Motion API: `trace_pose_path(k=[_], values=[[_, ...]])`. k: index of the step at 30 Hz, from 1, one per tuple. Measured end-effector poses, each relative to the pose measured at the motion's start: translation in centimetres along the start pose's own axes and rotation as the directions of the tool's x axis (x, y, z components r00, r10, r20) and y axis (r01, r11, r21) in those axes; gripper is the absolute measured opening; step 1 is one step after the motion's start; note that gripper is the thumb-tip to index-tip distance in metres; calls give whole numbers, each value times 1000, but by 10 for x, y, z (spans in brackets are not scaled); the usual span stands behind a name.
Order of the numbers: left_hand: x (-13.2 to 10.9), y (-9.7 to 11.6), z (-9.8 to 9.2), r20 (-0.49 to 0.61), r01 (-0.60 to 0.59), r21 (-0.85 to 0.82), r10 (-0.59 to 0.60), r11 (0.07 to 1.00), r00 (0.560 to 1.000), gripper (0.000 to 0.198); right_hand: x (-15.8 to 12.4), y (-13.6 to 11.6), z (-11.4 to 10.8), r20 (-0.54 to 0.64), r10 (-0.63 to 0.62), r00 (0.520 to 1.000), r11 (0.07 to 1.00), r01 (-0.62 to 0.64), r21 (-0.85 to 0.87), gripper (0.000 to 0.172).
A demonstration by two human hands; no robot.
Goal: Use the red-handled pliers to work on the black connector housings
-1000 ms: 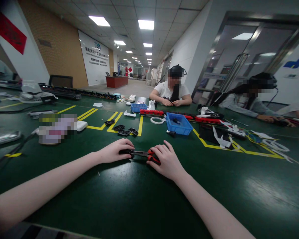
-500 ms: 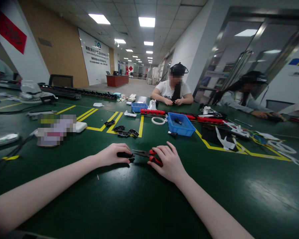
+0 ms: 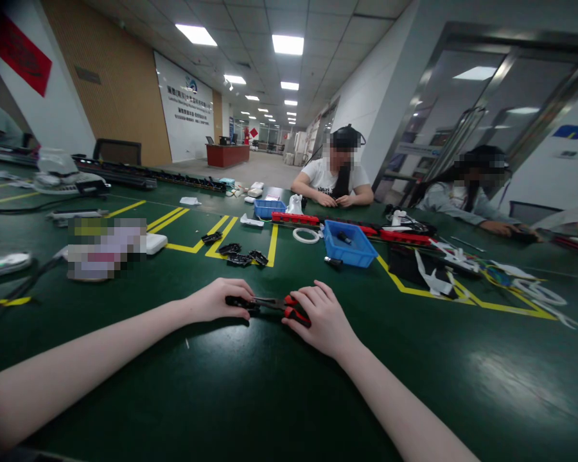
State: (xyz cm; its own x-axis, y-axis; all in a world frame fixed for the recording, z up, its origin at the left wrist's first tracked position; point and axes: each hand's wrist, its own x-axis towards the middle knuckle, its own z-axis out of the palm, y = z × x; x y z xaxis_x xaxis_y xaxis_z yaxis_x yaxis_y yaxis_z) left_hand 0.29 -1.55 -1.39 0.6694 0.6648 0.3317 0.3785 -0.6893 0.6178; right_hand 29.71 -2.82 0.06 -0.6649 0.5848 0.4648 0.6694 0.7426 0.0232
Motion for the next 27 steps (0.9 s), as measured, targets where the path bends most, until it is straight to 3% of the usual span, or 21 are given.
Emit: trace_pose_path(k=[16,27], values=[[2,1,-3,27,10,-28,-10,1000,1000,29,1,-4,-5,85,26,996,996,-33,79,34],[3,6,-5,30,7,3,-8,1000,1000,27,0,-4,-4,55,-8,998,1000,7,11,35]])
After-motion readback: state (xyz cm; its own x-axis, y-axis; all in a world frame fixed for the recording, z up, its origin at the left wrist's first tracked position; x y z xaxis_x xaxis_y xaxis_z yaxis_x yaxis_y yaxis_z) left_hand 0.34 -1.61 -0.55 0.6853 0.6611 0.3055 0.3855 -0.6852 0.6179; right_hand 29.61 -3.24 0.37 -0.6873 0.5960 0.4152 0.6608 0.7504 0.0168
